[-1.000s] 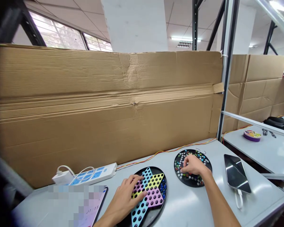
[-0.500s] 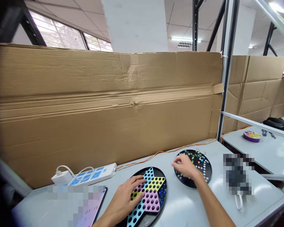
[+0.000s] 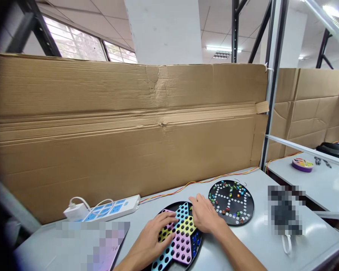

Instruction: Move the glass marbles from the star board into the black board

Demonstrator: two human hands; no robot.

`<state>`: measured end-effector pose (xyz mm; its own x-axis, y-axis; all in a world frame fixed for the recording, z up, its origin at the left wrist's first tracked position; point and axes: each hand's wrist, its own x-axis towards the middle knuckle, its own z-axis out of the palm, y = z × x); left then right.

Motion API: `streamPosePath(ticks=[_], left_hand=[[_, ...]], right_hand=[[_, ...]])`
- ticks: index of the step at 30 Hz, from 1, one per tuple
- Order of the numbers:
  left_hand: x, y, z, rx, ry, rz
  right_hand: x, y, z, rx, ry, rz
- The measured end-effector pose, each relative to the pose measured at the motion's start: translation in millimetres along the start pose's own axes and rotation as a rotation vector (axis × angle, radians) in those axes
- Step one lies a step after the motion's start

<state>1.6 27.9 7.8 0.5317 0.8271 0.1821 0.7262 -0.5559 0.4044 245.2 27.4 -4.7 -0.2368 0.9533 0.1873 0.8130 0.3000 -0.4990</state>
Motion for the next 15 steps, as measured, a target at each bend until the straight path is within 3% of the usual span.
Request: streamPosePath(ticks=[6,10,12,15], left_hand=[[0,5,-3.8,-0.040,-0.001,0.005],[1,8,-7.0,-0.047,-0.017,-0.002],[1,9,-8.5,-0.042,-0.033,-0.016],[1,11,-10.4,-0.035,-0.043,-0.024]], right_hand=[[-1,-8,3,-0.047,-0.060,-0.048],[1,4,-6,0.012,0.022,-0.046],[2,13,-18,-0.046,0.092,0.023],[1,36,-44,-0.244,0.168,0.276]])
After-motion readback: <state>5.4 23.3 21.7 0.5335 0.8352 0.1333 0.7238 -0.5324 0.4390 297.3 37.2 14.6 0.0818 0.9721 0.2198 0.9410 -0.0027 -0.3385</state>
